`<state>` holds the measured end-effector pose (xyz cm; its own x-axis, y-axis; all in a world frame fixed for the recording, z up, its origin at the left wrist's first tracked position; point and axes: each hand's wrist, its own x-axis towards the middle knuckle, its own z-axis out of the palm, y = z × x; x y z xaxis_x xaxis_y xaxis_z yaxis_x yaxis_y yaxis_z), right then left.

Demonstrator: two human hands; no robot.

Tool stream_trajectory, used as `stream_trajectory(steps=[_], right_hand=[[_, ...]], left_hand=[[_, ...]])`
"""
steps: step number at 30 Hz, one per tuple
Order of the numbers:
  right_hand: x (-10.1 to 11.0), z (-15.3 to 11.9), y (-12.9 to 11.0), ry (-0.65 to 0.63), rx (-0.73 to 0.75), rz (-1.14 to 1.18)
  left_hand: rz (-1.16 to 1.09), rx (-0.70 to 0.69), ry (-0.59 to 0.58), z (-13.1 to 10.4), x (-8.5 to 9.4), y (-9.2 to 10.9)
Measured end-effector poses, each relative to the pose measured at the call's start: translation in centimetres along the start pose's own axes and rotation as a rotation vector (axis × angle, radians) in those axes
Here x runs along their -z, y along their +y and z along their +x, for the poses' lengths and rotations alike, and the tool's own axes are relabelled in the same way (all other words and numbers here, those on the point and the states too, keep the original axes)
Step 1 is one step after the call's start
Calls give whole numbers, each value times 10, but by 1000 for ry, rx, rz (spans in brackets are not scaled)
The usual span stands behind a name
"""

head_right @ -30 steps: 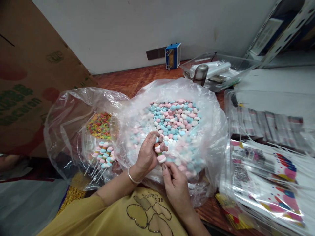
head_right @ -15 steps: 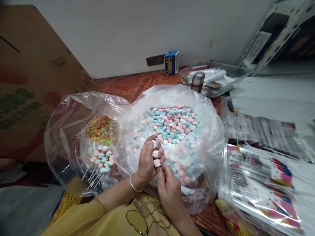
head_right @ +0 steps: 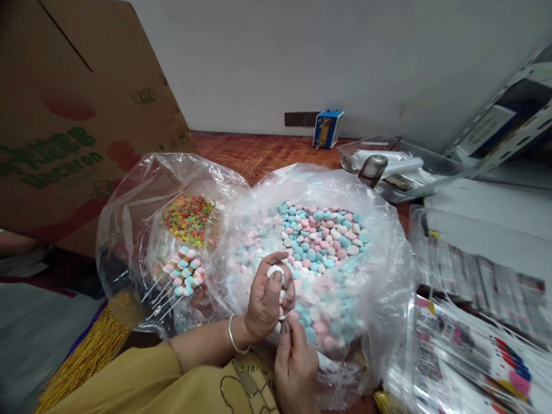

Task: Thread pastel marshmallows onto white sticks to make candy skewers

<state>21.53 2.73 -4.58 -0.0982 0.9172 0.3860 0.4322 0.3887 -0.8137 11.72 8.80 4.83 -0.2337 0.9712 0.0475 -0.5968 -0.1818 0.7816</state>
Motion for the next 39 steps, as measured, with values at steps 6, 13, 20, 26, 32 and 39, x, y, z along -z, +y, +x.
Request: stream_trajectory(steps=[6,13,20,26,32,39], right_hand=[[8,6,-7,-61,78,-91],[4,19,-20,55,242,-231],[6,24,-28,71,294,-258],[5,25,-28,100,317,-289],[3,24,-30,-4,215,-98],[1,26,-38,-56,-84,193]], left_hand=[[-21,-18,-36,-4,2,-2],[-19,-53,-87,-7,7,-8],[5,-51,-106,-8,8,-6],[11,-44,-93,-9,7,-6],[-3,27,-92,-6,15,4],[-143,61,-124,1,30,21]])
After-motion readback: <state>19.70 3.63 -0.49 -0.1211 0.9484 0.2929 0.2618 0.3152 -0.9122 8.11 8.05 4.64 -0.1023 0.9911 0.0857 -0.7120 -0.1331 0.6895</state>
